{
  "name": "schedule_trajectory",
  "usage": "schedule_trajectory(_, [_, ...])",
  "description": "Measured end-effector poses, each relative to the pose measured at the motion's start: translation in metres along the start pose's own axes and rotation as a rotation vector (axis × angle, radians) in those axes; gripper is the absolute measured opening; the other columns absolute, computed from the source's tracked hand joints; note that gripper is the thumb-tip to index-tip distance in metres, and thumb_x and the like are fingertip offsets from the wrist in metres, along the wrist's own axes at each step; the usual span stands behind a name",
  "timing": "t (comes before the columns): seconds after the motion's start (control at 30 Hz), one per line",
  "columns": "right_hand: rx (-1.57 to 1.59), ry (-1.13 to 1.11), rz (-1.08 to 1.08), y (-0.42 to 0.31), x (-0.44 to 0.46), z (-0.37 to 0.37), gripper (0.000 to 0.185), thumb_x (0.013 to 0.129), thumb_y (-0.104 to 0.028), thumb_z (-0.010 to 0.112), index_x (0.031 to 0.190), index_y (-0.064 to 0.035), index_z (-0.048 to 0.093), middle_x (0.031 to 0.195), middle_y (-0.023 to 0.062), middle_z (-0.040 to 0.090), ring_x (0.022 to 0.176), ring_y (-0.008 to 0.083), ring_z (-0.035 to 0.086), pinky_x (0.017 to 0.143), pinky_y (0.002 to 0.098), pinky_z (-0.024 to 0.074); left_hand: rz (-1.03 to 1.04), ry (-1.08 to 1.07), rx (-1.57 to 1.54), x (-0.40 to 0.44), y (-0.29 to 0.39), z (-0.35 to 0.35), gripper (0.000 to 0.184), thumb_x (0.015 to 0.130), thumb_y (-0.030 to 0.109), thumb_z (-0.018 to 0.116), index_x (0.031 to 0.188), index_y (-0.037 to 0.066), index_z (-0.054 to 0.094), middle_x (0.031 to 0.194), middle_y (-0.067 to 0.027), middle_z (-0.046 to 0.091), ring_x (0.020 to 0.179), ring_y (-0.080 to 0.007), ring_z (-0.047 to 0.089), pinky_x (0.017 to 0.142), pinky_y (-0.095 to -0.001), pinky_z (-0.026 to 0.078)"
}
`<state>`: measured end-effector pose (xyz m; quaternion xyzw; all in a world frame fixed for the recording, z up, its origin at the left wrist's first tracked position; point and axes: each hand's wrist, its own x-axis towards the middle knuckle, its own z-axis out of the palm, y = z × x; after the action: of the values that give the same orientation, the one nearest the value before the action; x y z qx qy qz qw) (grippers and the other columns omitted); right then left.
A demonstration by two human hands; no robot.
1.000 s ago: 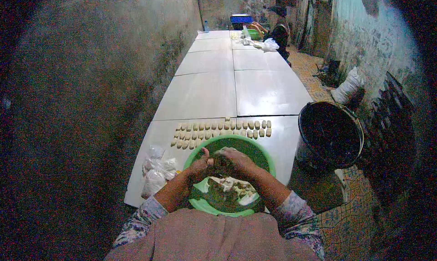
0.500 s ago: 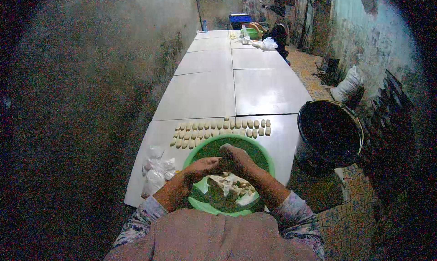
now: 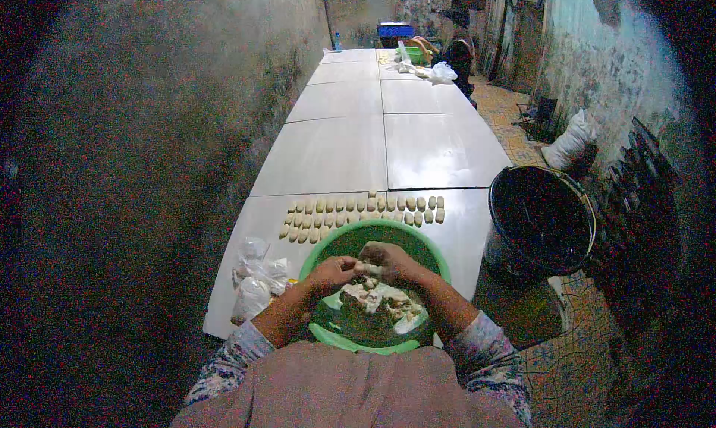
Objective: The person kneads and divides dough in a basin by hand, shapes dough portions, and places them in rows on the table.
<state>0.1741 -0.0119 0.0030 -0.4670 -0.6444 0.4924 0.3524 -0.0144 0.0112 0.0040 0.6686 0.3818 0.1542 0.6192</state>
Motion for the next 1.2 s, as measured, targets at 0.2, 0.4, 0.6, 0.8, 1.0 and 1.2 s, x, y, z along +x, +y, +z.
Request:
schedule_trajectory(0.2, [0.109,-0.029,0.042,0.002,-0.003,-0.003,0.014,0.076,0.002,0.061,0.088,-0.0006,0.055,0.086,0.0047,0.060,0.078,0.0122,0.053,0.074,0.0268,0.0426,0.170,0.132,-0.005,0.001,-0.007,0.006,0.024,0.081,0.018,0.064,0.096,-0.001,0.060,0.081,-0.0080,0.063,0.072,-0.0122,0.058,0.064,-0.0262,0.048])
schedule_trajectory(0.4, [-0.102,-0.008,-0.196,-0.001,-0.004,-0.004,0.018,0.073,-0.003,0.066,0.088,-0.0017,0.055,0.084,0.0070,0.057,0.075,0.0144,0.051,0.069,0.0302,0.0435,0.064,0.124,-0.166,0.007,-0.012,-0.003,0.027,0.084,0.024,0.061,0.098,0.000,0.061,0.091,-0.0081,0.063,0.080,-0.0115,0.058,0.071,-0.0270,0.047])
schedule_trajectory(0.6, [-0.199,0.109,-0.140,0.013,0.001,-0.007,0.022,0.074,-0.010,0.068,0.090,-0.0009,0.056,0.082,0.0105,0.058,0.075,0.0168,0.054,0.068,0.0314,0.0442,0.122,0.022,-0.251,0.005,-0.014,-0.005,0.025,0.080,0.019,0.065,0.098,0.002,0.062,0.087,-0.0059,0.064,0.079,-0.0123,0.059,0.069,-0.0263,0.049])
schedule_trajectory(0.8, [-0.215,0.049,-0.158,0.006,-0.001,-0.003,0.024,0.075,-0.011,0.068,0.092,-0.0001,0.055,0.083,0.0121,0.059,0.074,0.0179,0.056,0.069,0.0300,0.0446,0.089,0.114,-0.160,0.010,-0.026,-0.008,0.030,0.081,0.028,0.064,0.095,0.002,0.062,0.080,-0.0023,0.062,0.074,-0.0095,0.055,0.070,-0.0249,0.045])
schedule_trajectory(1.0, [-0.386,0.102,-0.193,-0.011,-0.004,0.006,0.024,0.076,-0.017,0.067,0.089,-0.0003,0.056,0.080,0.0135,0.059,0.072,0.0223,0.058,0.067,0.0327,0.0467,0.039,0.098,-0.274,0.008,-0.019,-0.009,0.034,0.080,0.030,0.066,0.099,0.002,0.060,0.084,-0.0048,0.062,0.069,-0.0094,0.055,0.059,-0.0249,0.044])
schedule_trajectory(1.2, [-0.296,0.130,-0.360,-0.015,-0.006,0.001,0.018,0.075,-0.009,0.064,0.088,0.0005,0.056,0.079,0.0115,0.059,0.073,0.0154,0.056,0.067,0.0298,0.0460,-0.020,0.120,-0.528,0.007,-0.007,-0.008,0.023,0.080,0.024,0.066,0.083,0.004,0.056,0.083,-0.0055,0.063,0.070,-0.0108,0.058,0.061,-0.0231,0.045])
